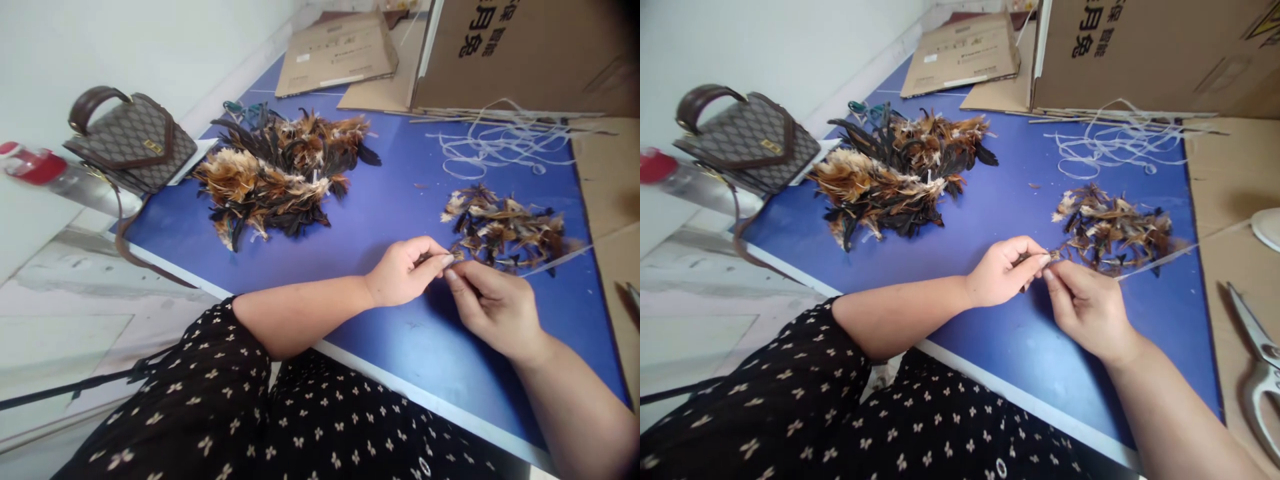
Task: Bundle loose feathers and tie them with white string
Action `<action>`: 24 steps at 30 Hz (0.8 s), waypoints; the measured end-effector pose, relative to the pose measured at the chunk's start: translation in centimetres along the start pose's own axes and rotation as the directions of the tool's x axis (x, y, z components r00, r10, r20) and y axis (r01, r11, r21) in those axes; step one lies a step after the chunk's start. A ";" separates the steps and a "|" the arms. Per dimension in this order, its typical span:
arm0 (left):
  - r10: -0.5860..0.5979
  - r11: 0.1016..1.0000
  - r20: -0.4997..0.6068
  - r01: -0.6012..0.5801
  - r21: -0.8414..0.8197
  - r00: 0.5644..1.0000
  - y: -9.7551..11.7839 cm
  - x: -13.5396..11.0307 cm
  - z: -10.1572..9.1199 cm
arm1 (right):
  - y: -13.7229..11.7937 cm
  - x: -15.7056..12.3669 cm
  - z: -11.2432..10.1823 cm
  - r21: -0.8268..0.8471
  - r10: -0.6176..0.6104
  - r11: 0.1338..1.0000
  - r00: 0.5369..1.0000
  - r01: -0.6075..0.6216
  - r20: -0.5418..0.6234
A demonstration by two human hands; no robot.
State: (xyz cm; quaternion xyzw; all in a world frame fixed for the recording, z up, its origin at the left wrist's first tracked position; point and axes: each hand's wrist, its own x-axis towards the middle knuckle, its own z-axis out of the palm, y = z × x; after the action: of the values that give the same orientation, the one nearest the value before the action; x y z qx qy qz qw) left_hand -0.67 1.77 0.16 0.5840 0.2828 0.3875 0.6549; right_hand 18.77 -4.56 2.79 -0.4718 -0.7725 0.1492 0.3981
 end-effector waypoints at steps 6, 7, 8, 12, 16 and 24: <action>-0.153 0.985 -0.065 0.146 -0.096 0.986 0.0 0.0 0.9 | -1.2 -0.1 1.2 -0.019 -0.069 0.997 0.997 0.069 -0.018; -0.169 0.981 -0.077 0.160 -0.110 0.983 0.1 -0.1 1.0 | -1.4 -0.2 1.4 -0.016 -0.066 0.998 0.997 0.065 -0.032; -0.184 0.978 -0.086 0.173 -0.120 0.979 0.2 -0.1 1.0 | -1.6 -0.3 1.6 -0.014 -0.064 0.998 0.997 0.064 -0.045; -0.261 0.955 -0.067 0.248 -0.160 0.963 0.6 0.0 0.9 | -2.0 -0.6 2.1 -0.028 -0.052 0.998 0.995 0.050 -0.083; -0.223 0.918 -0.002 0.209 -0.336 0.975 0.2 0.9 0.2 | -1.2 -0.7 1.7 -0.080 0.081 0.992 0.986 -0.093 -0.147; -0.149 0.917 -0.029 0.127 -0.378 0.988 -1.0 1.6 -0.7 | 0.4 -1.4 2.0 0.059 0.291 0.957 0.925 -0.286 -0.243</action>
State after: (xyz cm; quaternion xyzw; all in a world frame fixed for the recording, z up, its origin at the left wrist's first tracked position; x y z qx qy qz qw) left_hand -0.17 3.48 -0.77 0.4152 0.2624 0.4038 0.7718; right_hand 17.82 -5.25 0.59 -0.5906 -0.6368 0.1545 0.4710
